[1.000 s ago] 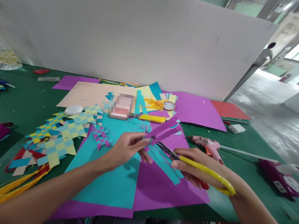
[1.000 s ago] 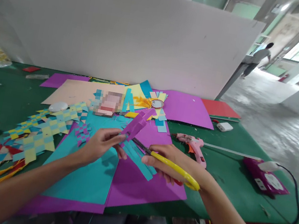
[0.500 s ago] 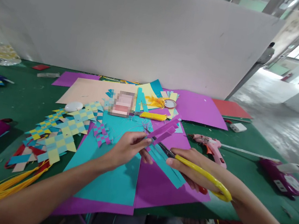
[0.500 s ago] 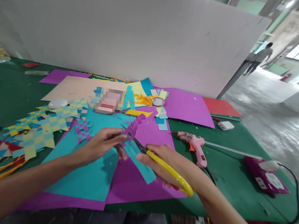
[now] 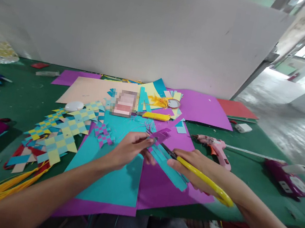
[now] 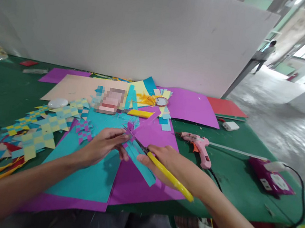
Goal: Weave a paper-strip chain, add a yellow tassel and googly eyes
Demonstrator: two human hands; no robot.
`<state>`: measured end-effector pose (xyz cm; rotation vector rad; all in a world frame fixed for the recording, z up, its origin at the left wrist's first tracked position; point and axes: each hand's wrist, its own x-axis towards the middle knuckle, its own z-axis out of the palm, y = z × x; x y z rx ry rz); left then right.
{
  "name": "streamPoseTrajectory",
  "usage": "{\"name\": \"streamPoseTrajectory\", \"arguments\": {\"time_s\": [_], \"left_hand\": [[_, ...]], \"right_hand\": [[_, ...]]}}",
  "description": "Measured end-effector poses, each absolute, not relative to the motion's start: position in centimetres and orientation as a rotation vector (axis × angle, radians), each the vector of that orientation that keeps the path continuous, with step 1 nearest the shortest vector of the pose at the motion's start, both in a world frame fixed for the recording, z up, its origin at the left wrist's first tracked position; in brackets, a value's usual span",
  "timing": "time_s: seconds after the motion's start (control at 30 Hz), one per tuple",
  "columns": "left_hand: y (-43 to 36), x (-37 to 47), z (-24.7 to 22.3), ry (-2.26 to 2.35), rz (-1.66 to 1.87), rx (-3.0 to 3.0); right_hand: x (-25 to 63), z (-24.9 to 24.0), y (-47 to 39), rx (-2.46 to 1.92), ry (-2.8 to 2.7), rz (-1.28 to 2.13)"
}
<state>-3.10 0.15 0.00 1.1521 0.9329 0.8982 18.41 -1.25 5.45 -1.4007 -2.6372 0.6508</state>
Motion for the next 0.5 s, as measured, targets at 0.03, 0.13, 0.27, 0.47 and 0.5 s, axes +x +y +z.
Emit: {"name": "streamPoseTrajectory", "arguments": {"time_s": [0.03, 0.13, 0.27, 0.47, 0.5], "left_hand": [[0.1, -3.1, 0.0, 0.936, 0.903, 1.153], [0.2, -3.0, -0.1, 0.938, 0.919, 1.141], [0.2, -3.1, -0.3, 0.931, 0.922, 1.119], [0.3, -3.0, -0.4, 0.910, 0.929, 1.090], [0.4, -3.0, -0.4, 0.909, 0.934, 1.084]], "right_hand": [[18.4, 5.4, -1.3, -1.400, -2.663, 0.617], [18.4, 4.9, -1.2, -1.379, -2.715, 0.551], [18.5, 4.4, -0.9, -1.313, -2.703, 0.515], [18.3, 3.9, -1.0, -1.373, -2.640, 0.566], [18.3, 3.8, -1.0, -1.376, -2.634, 0.563]]}}
